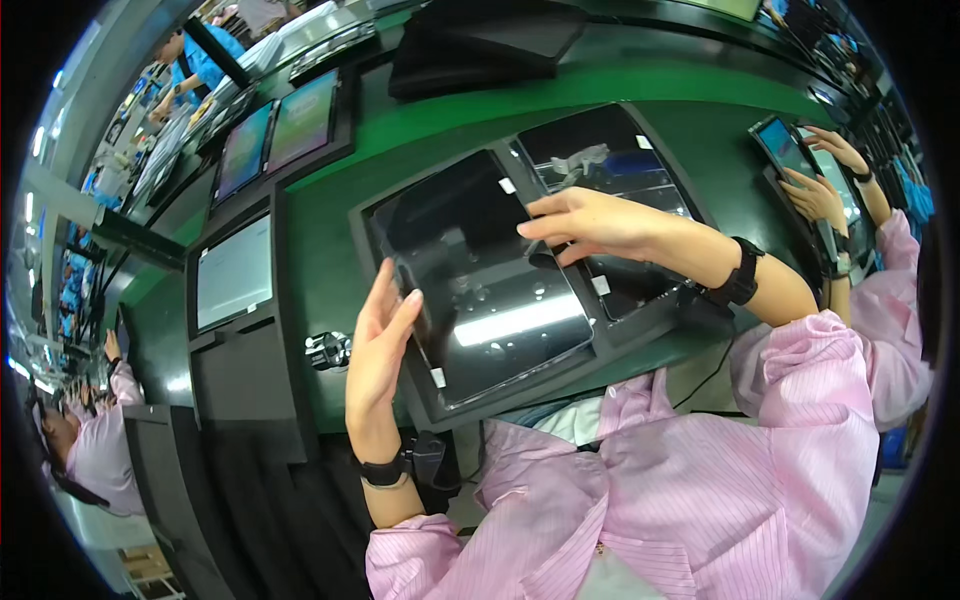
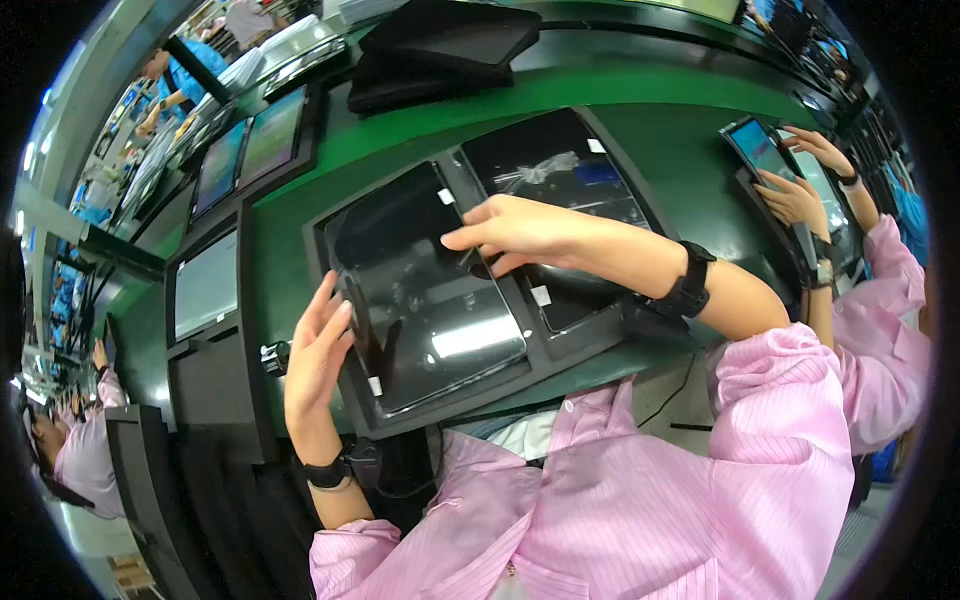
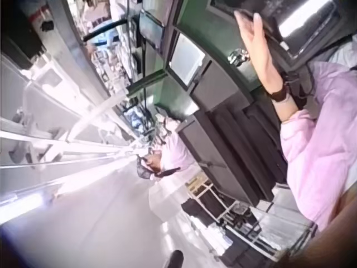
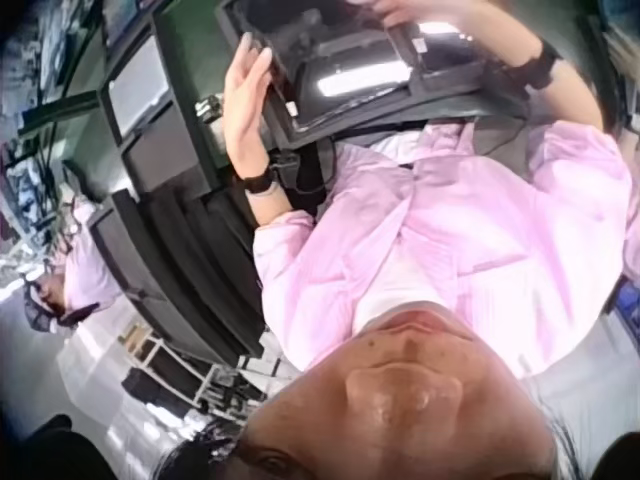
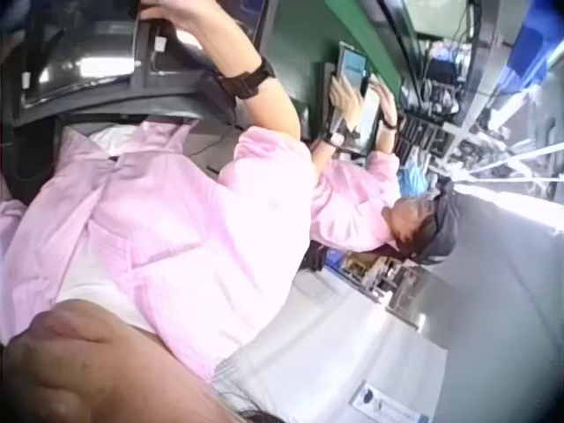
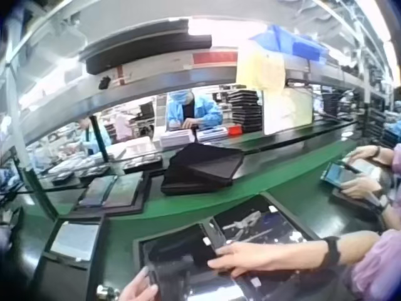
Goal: Inspecting and cleaning the screens of electronic tablets on a factory assembly line.
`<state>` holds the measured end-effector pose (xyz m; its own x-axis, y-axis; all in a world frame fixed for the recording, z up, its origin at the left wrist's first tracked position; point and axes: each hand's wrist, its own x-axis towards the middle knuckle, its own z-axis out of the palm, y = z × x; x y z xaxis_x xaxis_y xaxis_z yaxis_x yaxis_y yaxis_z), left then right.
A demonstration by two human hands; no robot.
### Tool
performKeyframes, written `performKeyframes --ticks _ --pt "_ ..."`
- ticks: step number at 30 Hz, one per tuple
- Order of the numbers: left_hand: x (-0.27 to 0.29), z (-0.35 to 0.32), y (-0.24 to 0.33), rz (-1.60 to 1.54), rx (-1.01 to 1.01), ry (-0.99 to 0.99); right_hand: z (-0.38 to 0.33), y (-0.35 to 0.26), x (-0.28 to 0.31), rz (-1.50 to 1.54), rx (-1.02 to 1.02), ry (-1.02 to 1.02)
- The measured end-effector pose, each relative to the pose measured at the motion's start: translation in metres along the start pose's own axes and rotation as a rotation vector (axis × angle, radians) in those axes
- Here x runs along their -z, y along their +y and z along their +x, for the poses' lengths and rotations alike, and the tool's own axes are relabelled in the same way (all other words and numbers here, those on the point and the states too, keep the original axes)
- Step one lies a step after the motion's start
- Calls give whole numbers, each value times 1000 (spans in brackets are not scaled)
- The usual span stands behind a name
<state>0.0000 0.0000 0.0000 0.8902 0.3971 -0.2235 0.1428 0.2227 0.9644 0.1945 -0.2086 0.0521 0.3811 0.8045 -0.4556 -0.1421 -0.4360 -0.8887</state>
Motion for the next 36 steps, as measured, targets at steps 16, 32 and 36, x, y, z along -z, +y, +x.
performKeyframes --ticks 16,32,36 --pt "16 -62 -13 344 -608 646 -62 -15 -6 -802 526 16" --pt "67 -2 -50 16 -486 624 -128 42 14 -295 343 317" --pt "64 -4 -48 31 -476 602 -127 50 22 -318 338 424"
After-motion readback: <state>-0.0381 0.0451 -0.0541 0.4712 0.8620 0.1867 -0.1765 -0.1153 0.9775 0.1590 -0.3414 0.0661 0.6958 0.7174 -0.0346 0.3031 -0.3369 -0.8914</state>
